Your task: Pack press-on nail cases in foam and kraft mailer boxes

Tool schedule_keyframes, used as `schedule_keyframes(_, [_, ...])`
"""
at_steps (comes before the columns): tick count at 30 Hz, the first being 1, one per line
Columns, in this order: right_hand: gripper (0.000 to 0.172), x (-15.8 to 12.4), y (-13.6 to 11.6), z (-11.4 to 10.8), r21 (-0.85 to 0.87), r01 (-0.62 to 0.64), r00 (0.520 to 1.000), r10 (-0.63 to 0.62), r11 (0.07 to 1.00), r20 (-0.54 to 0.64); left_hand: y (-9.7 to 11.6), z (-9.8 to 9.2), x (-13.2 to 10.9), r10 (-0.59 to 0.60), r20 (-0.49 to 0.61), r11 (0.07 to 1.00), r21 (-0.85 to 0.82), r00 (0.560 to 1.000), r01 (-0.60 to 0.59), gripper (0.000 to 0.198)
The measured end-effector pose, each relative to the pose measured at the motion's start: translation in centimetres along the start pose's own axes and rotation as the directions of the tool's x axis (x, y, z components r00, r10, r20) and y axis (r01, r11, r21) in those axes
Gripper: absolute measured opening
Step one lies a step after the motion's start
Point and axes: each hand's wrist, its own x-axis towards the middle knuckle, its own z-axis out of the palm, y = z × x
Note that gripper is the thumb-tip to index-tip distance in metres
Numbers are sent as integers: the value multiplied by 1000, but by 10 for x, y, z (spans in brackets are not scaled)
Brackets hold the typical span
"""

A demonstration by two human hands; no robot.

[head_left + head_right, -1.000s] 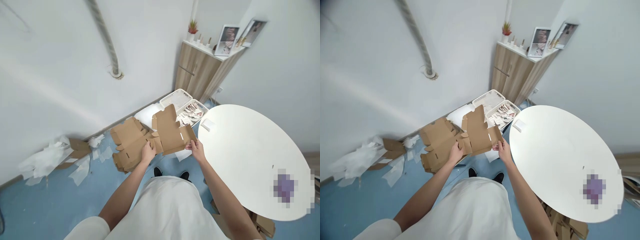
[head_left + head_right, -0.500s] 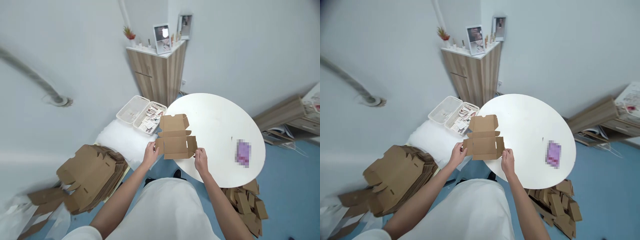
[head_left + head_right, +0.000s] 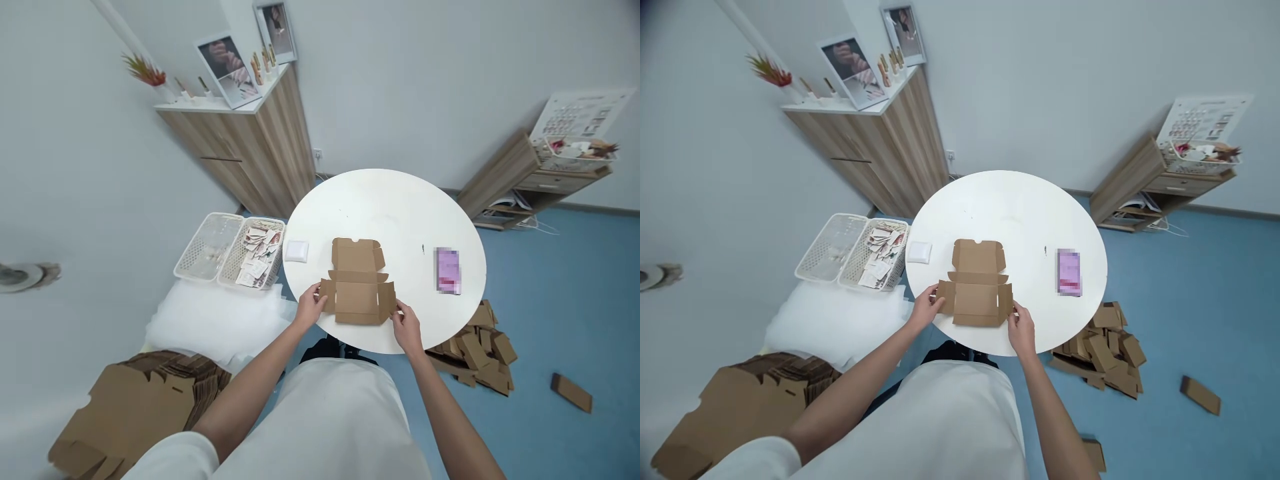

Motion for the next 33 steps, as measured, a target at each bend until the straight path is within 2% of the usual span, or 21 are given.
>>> schedule_keyframes(5, [43, -4, 1, 8, 47, -67, 996, 70, 997, -56, -5, 5, 21, -34, 20, 999, -41, 999, 35, 37])
schedule_keyframes(9, [43, -1, -3, 8, 4, -103, 987, 103, 995, -125, -4, 11, 37, -10, 78, 996, -83, 997, 16, 36])
schedule_keyframes(15, [44, 1, -4, 2, -82, -130, 978, 115, 988, -173, -8, 16, 39, 54, 101, 997, -60, 993, -48, 39])
schedule_keyframes(17, [49, 0, -3, 0, -131, -146, 974, 119, 981, -194, -8, 14, 34, 126, 63, 992, 4, 990, -127, 45])
schedule_keyframes(19, [54, -1, -2, -3, -180, -157, 965, 112, 971, -236, -6, 11, 27, 245, 36, 963, 109, 969, -248, 54])
schedule_keyframes(20, [55, 0, -1, -4, -197, -157, 961, 104, 968, -255, -4, 11, 23, 309, 53, 935, 164, 950, -314, 59])
schedule_keyframes(22, [56, 6, 0, -8, -225, -145, 959, 82, 963, -270, 0, 12, 14, 419, 167, 859, 246, 892, -449, 64])
schedule_keyframes(24, [55, 18, -1, -13, -246, -130, 966, 68, 960, -248, 3, 16, 6, 470, 318, 782, 283, 823, -555, 63])
schedule_keyframes(26, [53, 33, -5, -17, -250, -118, 977, 68, 961, -202, 5, 23, 0, 463, 415, 737, 311, 783, -601, 56])
schedule_keyframes(29, [51, 60, -12, -20, -196, -126, 988, 104, 973, -117, 5, 34, -4, 419, 445, 723, 364, 791, -587, 46])
schedule_keyframes(33, [51, 95, -19, -19, -69, -200, 980, 200, 977, -10, 6, 44, -2, 392, 449, 702, 418, 803, -577, 45])
